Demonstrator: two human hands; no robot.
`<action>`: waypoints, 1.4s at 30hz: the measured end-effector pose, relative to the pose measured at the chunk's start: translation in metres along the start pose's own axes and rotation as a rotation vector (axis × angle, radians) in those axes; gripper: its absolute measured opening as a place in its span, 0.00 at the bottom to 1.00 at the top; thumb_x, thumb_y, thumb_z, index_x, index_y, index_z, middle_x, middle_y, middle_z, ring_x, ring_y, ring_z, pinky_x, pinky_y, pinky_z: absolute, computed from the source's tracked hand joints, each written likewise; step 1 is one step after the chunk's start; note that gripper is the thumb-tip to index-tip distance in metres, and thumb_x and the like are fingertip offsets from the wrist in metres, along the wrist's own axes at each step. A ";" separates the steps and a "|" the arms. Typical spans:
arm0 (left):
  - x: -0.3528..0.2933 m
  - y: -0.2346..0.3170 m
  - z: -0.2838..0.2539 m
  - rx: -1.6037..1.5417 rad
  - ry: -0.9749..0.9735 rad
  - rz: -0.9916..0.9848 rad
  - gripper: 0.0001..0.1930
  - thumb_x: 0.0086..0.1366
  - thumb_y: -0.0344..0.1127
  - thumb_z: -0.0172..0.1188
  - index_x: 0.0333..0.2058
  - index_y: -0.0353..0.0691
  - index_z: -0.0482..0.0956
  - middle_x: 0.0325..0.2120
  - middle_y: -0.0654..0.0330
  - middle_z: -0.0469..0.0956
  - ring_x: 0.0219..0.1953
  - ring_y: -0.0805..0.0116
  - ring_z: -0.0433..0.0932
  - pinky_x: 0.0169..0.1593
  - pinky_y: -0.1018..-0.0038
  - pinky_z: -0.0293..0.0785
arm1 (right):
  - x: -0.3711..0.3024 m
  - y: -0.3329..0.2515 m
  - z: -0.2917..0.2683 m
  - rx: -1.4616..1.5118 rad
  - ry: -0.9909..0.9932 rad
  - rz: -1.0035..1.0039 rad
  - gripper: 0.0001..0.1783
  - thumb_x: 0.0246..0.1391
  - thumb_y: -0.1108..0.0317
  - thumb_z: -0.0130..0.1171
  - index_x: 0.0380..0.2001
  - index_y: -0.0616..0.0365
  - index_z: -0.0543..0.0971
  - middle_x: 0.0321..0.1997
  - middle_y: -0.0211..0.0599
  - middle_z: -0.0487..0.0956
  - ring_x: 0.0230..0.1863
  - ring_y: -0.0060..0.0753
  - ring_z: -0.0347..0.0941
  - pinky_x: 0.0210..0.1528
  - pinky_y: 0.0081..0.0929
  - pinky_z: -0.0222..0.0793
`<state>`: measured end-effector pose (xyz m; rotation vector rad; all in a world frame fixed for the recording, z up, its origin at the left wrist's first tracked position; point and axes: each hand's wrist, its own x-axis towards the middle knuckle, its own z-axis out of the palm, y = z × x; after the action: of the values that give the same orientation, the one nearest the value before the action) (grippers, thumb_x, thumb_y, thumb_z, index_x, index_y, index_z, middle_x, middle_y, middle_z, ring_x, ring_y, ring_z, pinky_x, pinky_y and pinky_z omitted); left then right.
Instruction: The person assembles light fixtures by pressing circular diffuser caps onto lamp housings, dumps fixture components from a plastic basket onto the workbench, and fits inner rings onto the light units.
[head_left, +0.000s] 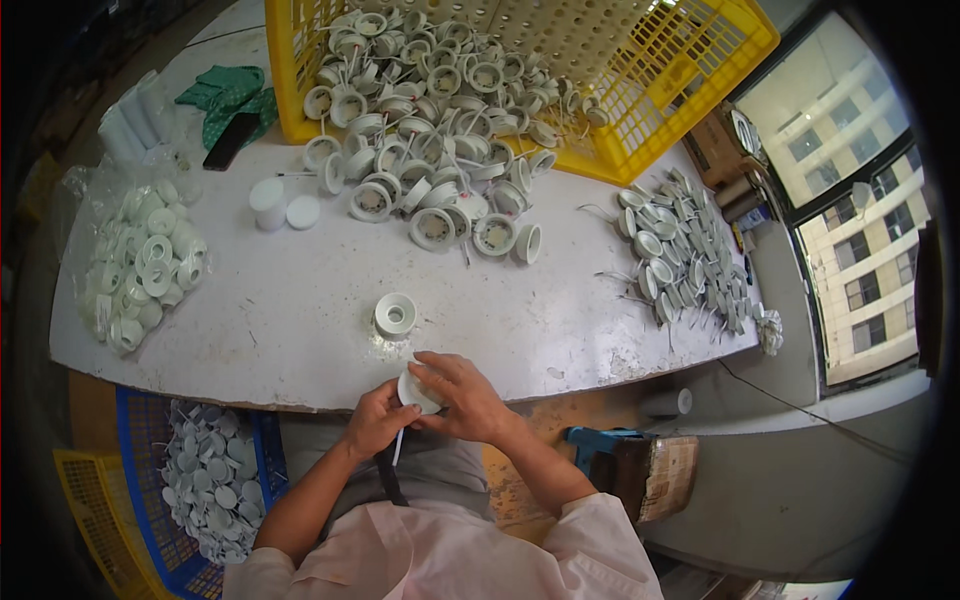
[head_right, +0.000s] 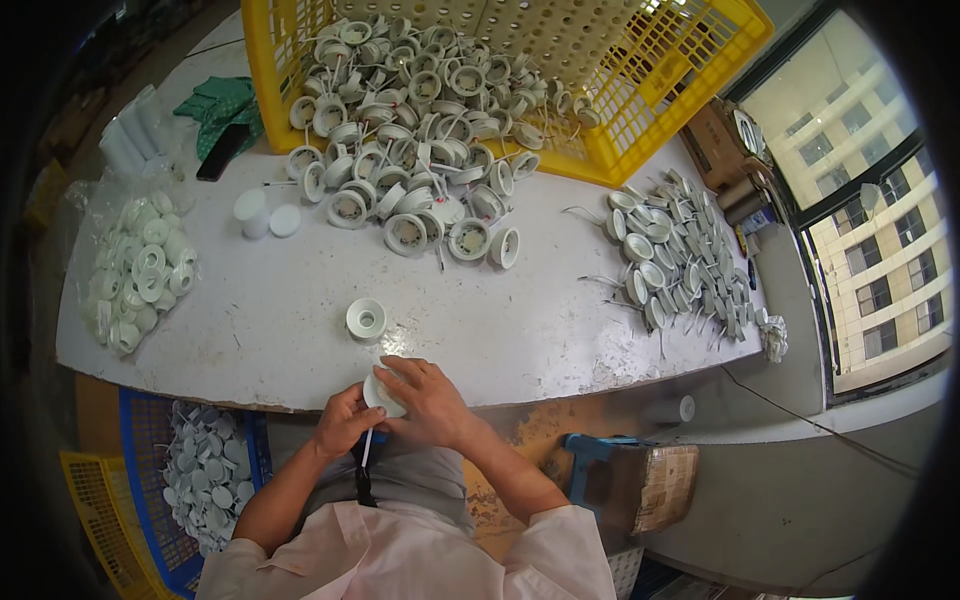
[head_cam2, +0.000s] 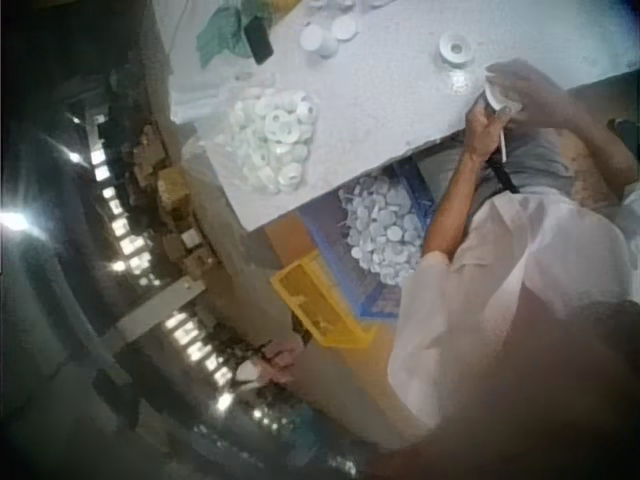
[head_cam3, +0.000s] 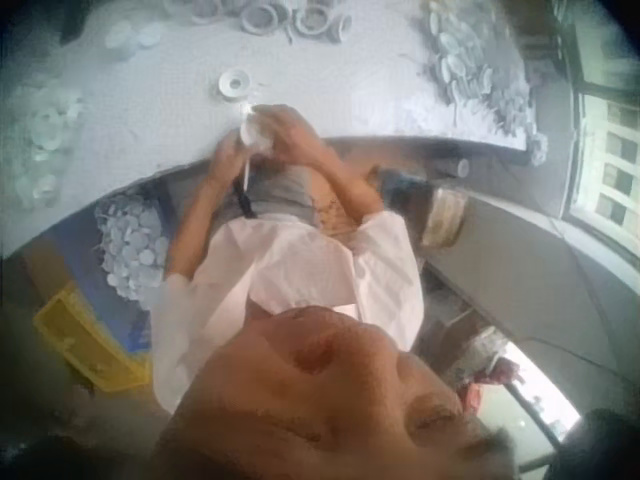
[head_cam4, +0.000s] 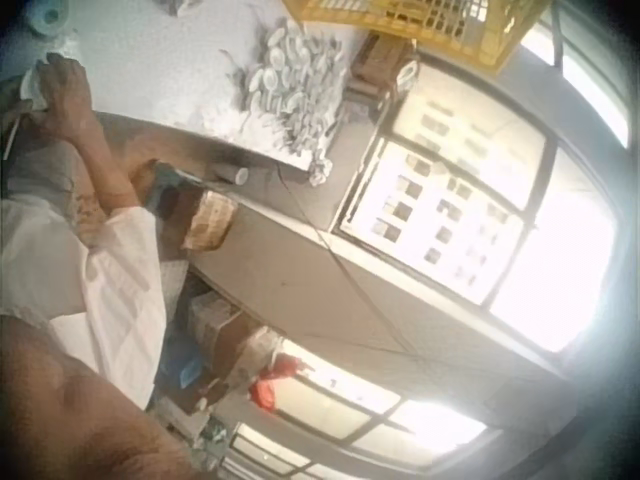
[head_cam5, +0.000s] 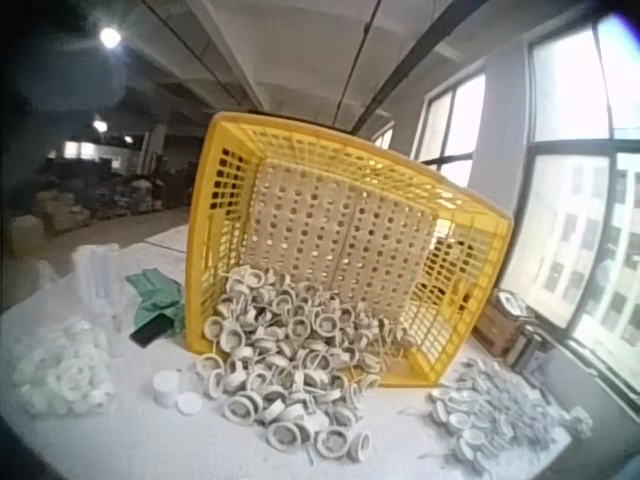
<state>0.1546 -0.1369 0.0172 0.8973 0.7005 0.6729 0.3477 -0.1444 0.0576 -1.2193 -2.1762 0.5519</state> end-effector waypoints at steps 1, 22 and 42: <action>0.006 0.003 0.005 0.061 -0.012 -0.053 0.20 0.64 0.28 0.55 0.54 0.28 0.65 0.45 0.55 0.74 0.41 0.70 0.77 0.43 0.73 0.78 | -0.002 0.008 -0.009 -0.005 0.005 -0.001 0.45 0.33 0.66 0.74 0.59 0.53 0.67 0.60 0.47 0.67 0.57 0.53 0.66 0.56 0.43 0.65; 0.032 -0.015 0.008 0.565 0.164 0.222 0.16 0.58 0.22 0.57 0.46 0.33 0.76 0.27 0.53 0.82 0.26 0.72 0.82 0.28 0.79 0.79 | 0.075 0.358 -0.279 -0.472 0.487 0.661 0.34 0.37 0.53 0.68 0.50 0.55 0.76 0.51 0.53 0.76 0.55 0.51 0.70 0.58 0.40 0.64; 0.031 -0.014 0.010 0.568 0.201 0.212 0.17 0.55 0.22 0.58 0.45 0.33 0.77 0.28 0.52 0.82 0.29 0.71 0.83 0.31 0.77 0.80 | 0.110 0.401 -0.285 -0.746 0.330 0.856 0.35 0.40 0.46 0.64 0.52 0.51 0.76 0.52 0.47 0.77 0.57 0.50 0.69 0.60 0.42 0.60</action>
<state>0.1833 -0.1243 0.0017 1.4542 1.0119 0.7729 0.7414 0.1706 0.0598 -2.4572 -1.5176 -0.2020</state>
